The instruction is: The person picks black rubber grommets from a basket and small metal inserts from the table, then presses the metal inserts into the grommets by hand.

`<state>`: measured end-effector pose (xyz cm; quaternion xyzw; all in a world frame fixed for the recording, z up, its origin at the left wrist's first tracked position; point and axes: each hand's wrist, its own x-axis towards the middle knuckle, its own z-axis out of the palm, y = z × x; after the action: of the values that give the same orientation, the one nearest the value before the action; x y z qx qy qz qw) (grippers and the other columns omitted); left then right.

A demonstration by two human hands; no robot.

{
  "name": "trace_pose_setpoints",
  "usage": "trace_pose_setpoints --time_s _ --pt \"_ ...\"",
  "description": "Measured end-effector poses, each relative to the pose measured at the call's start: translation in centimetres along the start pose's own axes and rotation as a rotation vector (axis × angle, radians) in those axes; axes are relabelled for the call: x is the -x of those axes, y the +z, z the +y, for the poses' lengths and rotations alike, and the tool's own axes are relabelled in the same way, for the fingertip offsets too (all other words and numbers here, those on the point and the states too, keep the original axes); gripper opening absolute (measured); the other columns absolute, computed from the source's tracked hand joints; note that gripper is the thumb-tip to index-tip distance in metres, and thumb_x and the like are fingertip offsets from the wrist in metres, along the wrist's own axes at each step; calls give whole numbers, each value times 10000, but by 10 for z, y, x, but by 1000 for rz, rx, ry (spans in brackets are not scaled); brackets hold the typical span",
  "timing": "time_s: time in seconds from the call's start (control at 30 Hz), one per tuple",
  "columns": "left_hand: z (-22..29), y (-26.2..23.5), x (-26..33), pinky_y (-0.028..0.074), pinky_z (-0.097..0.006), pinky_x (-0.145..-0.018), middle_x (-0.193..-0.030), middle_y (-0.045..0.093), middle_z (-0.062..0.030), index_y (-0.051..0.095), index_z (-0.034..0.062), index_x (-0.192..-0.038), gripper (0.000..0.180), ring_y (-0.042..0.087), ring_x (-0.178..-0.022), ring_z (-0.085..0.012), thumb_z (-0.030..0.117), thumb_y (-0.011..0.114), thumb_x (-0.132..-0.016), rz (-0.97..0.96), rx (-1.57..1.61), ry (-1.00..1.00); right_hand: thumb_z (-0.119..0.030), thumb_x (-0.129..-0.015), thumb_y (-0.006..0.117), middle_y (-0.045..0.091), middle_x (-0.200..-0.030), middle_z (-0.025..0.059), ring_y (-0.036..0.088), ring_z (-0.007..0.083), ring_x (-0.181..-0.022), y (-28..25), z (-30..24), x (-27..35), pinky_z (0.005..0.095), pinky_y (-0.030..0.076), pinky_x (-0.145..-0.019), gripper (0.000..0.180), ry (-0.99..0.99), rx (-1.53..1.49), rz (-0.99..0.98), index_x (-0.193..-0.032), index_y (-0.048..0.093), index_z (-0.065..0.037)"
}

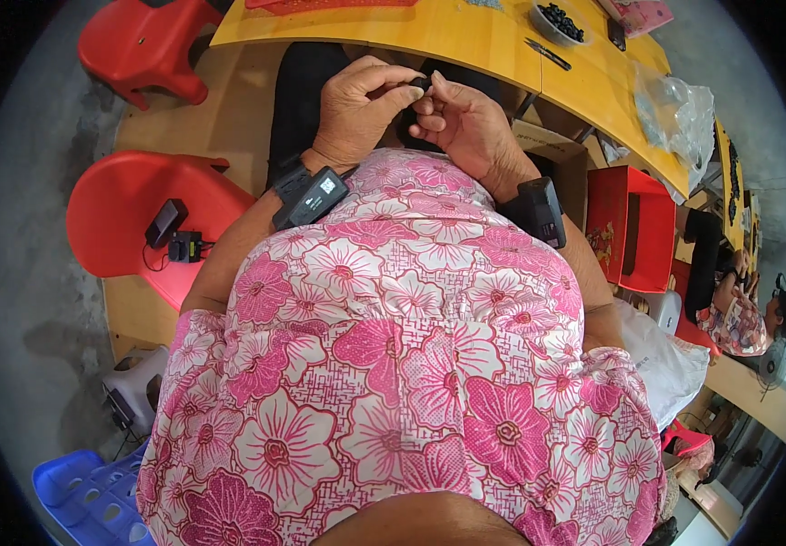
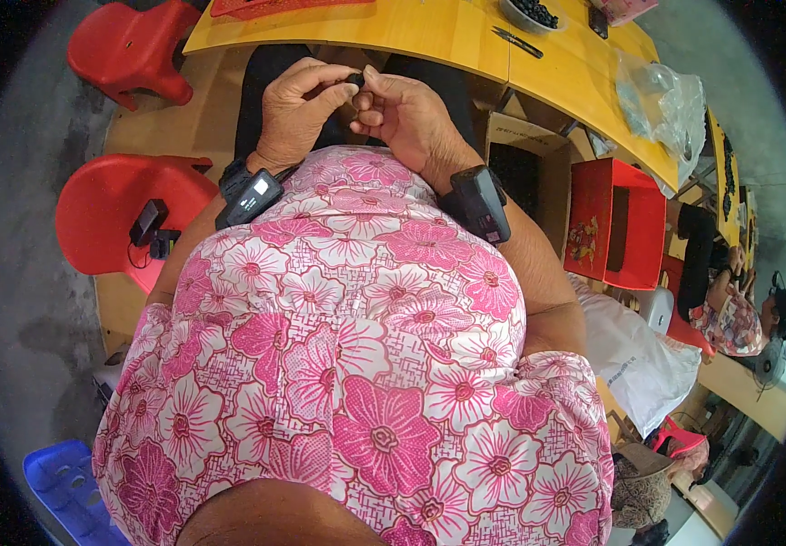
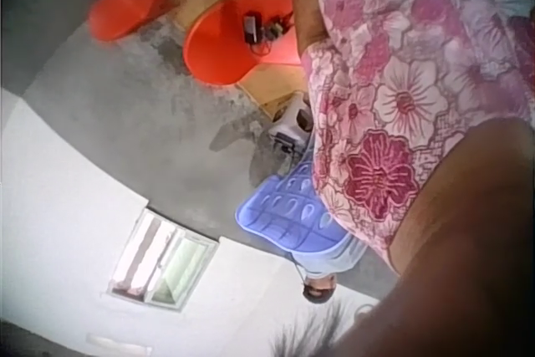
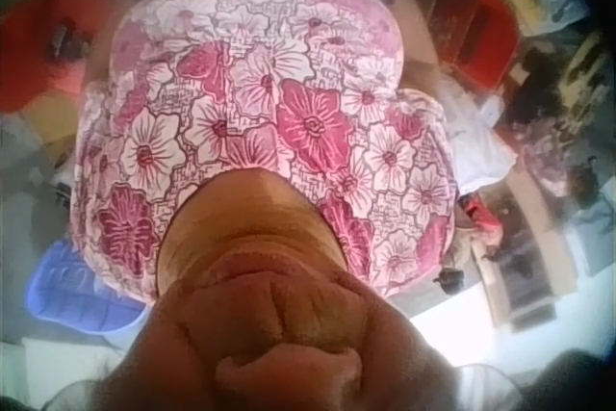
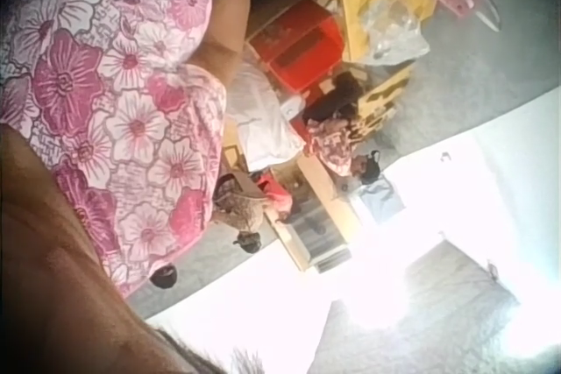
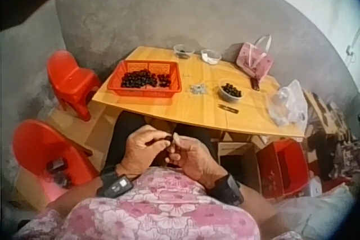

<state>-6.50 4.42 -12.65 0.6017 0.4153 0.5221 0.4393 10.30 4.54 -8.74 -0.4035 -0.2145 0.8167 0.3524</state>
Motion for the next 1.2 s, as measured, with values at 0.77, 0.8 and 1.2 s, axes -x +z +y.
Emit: trace_pose_setpoints --time_s 0.77,0.8,1.2 --pt "-6 24 3 490 -196 -646 -862 664 -36 666 17 -1020 190 597 -726 -73 90 639 -847 -30 302 -294 -244 -954 485 493 -758 8 446 96 -630 -14 -3 2 314 446 -717 229 54 -40 69 -939 551 -25" --pt "-5 23 3 490 -196 -646 -862 664 -36 666 17 -1020 190 597 -726 -73 90 639 -847 -29 302 -292 -237 -957 476 497 -761 10 455 97 -644 -13 -3 2 309 450 -719 228 25 3 51 -943 550 -22" --pt "-4 20 1 508 -204 -671 -892 643 -35 615 28 -1147 255 584 -744 -68 127 514 -935 -133 519 -384 -257 -937 506 439 -719 -24 420 89 -666 -12 3 2 260 413 -667 201 -209 378 -7 -866 536 -72"
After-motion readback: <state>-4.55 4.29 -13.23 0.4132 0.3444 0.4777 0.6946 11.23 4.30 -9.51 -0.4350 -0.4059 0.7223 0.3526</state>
